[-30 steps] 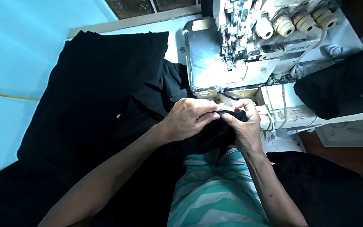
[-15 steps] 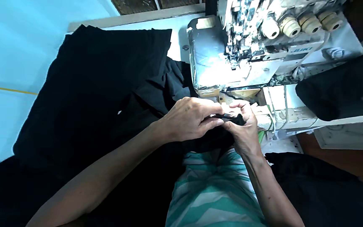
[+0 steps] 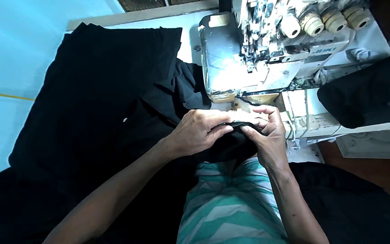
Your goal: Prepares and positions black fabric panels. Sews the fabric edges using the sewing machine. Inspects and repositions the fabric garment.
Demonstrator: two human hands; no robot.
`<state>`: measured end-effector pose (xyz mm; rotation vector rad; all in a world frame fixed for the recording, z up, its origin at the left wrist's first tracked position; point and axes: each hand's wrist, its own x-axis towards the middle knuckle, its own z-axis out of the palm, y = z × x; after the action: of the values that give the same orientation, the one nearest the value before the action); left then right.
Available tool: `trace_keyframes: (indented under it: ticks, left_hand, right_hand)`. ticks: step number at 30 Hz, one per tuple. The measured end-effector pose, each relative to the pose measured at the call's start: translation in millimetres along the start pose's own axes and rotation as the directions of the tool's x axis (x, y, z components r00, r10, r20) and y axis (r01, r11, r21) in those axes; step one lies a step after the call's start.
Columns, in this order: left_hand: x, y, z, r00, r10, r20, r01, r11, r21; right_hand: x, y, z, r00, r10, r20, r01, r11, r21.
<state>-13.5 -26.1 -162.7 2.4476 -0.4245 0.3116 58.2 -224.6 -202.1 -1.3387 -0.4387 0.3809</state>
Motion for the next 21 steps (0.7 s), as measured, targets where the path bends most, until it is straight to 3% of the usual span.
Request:
trace_keyframes:
  ticks: [9,15,21]
  left_hand:
    - [-12,-2,4,0.999,-0.009,-0.035,0.008,0.999,-0.041]
    - [-17,1,-8,0.998,-0.056,0.022,0.055,0.997,0.053]
    - [-7,7,-7,0.999,0.006,0.045,-0.007,0.999,0.038]
  right_hand:
    - [-3,2,1,0.996,0.084,0.017,-0.085,0.995,0.045]
    - [-4,2,4,0.995,0.091,0.032,-0.092,0.996,0.017]
    - [-7,1,12,0.993,0.069,0.094,-0.073,0.996,0.046]
